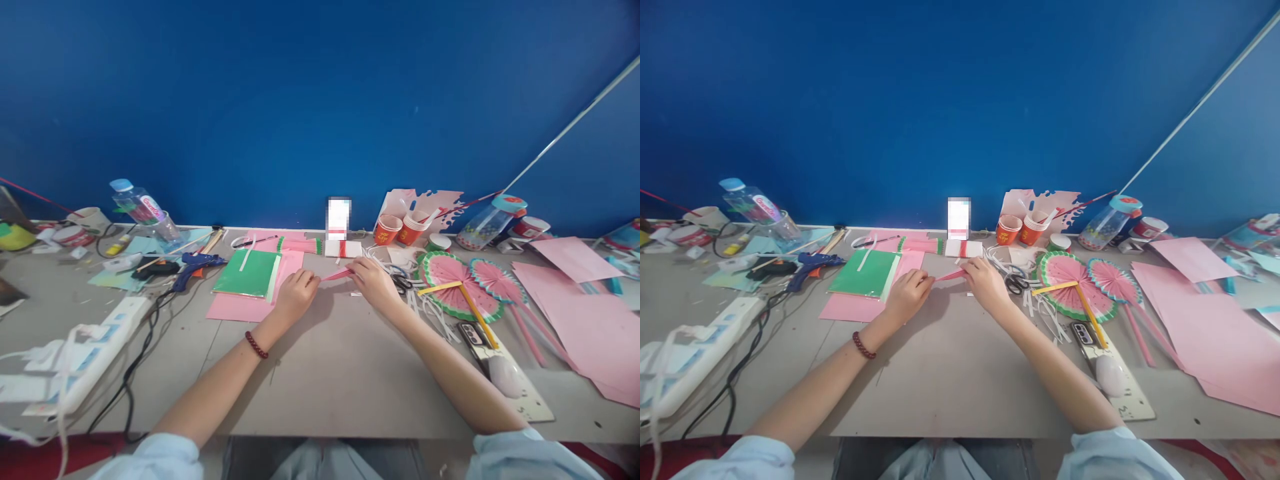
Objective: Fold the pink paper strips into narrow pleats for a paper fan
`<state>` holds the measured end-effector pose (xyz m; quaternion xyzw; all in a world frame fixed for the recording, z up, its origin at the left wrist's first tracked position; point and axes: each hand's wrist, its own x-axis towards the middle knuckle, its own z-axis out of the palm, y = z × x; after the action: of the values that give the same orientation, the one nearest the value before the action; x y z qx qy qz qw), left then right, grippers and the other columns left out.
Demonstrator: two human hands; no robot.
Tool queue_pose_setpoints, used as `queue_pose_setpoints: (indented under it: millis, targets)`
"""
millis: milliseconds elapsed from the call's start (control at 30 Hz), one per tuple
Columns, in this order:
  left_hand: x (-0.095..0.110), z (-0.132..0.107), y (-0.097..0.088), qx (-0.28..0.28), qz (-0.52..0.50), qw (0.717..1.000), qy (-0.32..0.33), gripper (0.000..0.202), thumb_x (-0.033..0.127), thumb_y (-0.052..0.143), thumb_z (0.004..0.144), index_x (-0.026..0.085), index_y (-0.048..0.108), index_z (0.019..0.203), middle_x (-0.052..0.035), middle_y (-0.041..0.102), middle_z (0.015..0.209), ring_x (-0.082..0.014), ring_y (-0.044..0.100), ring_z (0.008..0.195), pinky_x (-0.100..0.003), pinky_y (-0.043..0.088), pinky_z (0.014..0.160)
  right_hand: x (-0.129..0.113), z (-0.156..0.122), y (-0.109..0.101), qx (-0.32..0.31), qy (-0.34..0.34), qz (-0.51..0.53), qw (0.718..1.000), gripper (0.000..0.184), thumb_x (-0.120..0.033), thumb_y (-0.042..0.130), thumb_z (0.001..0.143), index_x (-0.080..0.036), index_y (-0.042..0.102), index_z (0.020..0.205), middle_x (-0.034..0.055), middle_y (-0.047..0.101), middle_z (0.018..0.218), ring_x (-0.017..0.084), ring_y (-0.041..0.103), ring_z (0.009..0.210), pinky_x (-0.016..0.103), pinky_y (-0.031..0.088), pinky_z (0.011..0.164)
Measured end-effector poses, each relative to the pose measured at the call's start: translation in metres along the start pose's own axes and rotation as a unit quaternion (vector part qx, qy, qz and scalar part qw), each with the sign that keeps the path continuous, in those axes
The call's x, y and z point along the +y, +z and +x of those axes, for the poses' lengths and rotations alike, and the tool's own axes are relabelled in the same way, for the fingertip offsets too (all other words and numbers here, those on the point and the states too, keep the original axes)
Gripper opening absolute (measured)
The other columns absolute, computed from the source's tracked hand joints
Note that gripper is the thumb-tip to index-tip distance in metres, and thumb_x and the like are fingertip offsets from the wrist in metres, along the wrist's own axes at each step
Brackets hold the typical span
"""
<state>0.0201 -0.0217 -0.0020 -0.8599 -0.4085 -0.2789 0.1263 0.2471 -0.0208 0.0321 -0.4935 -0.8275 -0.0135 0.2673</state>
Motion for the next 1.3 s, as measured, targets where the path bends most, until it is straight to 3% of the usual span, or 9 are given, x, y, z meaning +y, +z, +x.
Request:
queue_pose_setpoints:
  millis: [100, 233, 400, 633, 1000, 1300]
  targets:
    - [-0.002, -0.001, 0.003, -0.001, 0.007, 1.000, 0.002, 0.025, 0.013, 0.036, 0.091, 0.018, 0.061, 0.091, -0.0076, 0.059, 0.083, -0.0188, 0.054, 0.078, -0.031, 0.041, 0.067, 0.000, 0.000, 0.003, -0.001, -0.019, -0.029, 0.999, 0.013, -0.020, 0.053, 0.087, -0.020, 0.065, 0.091, 0.0075, 0.063, 0.096, 0.021, 0.056, 0.088, 0.031, 0.044, 0.076]
    - [-0.007, -0.003, 0.006, -0.011, 0.023, 0.999, 0.022, 0.022, 0.012, 0.041, 0.090, 0.018, 0.061, 0.095, -0.0072, 0.059, 0.082, -0.0199, 0.054, 0.079, -0.032, 0.039, 0.068, 0.002, -0.001, 0.010, 0.005, -0.074, -0.069, 0.995, 0.020, -0.019, 0.046, 0.091, -0.019, 0.065, 0.083, 0.0075, 0.064, 0.087, 0.020, 0.054, 0.085, 0.031, 0.040, 0.075]
    - [-0.009, -0.003, 0.005, -0.078, 0.065, 0.991, 0.087, 0.024, 0.003, 0.045, 0.084, 0.013, 0.059, 0.101, -0.0088, 0.060, 0.086, -0.0216, 0.054, 0.080, -0.033, 0.040, 0.069, 0.012, -0.004, 0.024, -0.008, -0.136, -0.144, 0.980, 0.025, -0.012, 0.040, 0.091, -0.017, 0.064, 0.084, 0.0080, 0.063, 0.083, 0.020, 0.051, 0.082, 0.032, 0.037, 0.073]
    - [-0.002, -0.003, 0.007, -0.141, 0.076, 0.985, 0.062, 0.022, 0.000, 0.044, 0.083, 0.015, 0.060, 0.087, -0.0075, 0.058, 0.082, -0.0211, 0.054, 0.079, -0.033, 0.041, 0.070, 0.019, -0.010, 0.035, -0.051, -0.156, -0.176, 0.971, 0.021, -0.013, 0.045, 0.089, -0.016, 0.062, 0.079, 0.0082, 0.062, 0.081, 0.021, 0.051, 0.081, 0.032, 0.037, 0.072]
    - [-0.003, -0.003, 0.007, -0.189, 0.036, 0.981, 0.013, 0.022, 0.000, 0.043, 0.083, 0.015, 0.059, 0.085, -0.0072, 0.059, 0.083, -0.0210, 0.054, 0.081, -0.034, 0.043, 0.073, 0.030, -0.015, 0.046, -0.095, -0.111, -0.058, 0.988, 0.018, -0.013, 0.049, 0.088, -0.018, 0.065, 0.094, 0.0084, 0.063, 0.090, 0.019, 0.053, 0.089, 0.030, 0.040, 0.079]
    - [-0.014, -0.002, 0.010, -0.156, -0.101, 0.976, -0.112, 0.031, 0.001, 0.039, 0.084, 0.019, 0.061, 0.096, -0.0045, 0.064, 0.093, -0.0181, 0.058, 0.090, -0.029, 0.045, 0.074, 0.032, -0.002, 0.045, -0.080, 0.036, 0.156, 0.984, 0.017, -0.013, 0.051, 0.084, -0.017, 0.068, 0.081, 0.0061, 0.067, 0.083, 0.018, 0.058, 0.081, 0.030, 0.042, 0.078]
